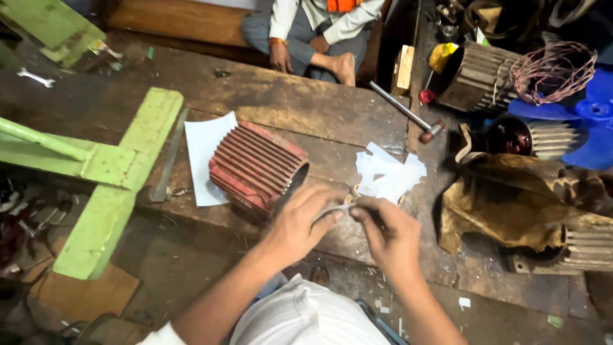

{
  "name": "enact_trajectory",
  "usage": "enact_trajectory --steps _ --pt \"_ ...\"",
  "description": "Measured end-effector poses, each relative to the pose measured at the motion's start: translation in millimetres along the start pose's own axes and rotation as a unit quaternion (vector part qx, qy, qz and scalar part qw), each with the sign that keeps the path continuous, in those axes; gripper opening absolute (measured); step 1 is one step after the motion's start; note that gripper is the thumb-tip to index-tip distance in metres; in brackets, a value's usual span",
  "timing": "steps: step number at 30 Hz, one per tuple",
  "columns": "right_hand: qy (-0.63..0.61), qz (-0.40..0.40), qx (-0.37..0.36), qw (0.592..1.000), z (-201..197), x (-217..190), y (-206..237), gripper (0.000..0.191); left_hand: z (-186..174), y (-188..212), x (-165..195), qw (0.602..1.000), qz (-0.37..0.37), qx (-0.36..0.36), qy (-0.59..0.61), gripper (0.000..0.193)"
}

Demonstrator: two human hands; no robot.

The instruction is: The person cuts small strips of white insulating paper with scissors and inserts them into the slots of a red motor stator. They repeatedly cut, fold, and push the paper into the stator slots, then use a metal rod to press the paper down. The person works at a wooden workbench in a workshop.

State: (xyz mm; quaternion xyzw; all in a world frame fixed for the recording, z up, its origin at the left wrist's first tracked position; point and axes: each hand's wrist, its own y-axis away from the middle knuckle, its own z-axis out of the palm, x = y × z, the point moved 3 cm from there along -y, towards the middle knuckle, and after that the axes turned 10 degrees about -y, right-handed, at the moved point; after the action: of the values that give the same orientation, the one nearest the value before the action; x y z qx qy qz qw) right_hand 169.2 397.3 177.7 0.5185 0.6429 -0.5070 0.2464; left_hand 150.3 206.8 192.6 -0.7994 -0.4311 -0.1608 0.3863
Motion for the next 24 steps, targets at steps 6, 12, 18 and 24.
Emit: enact_trajectory --steps 6,12,18,24 --pt "-0.045 -0.066 -0.054 0.995 3 -43 7 0.016 -6 7 -4 0.995 -0.027 0.021 0.095 0.015" --pt "-0.007 -0.029 -0.074 0.997 20 -58 10 0.022 -13 23 -18 0.988 -0.045 0.03 0.147 0.015" --pt "0.042 -0.062 -0.068 0.995 46 -67 17 0.022 -25 36 -38 0.977 -0.075 0.035 0.197 0.013" --pt "-0.109 0.129 -0.006 0.986 78 -46 22 0.013 -39 39 -49 0.964 -0.127 0.019 0.235 0.014"
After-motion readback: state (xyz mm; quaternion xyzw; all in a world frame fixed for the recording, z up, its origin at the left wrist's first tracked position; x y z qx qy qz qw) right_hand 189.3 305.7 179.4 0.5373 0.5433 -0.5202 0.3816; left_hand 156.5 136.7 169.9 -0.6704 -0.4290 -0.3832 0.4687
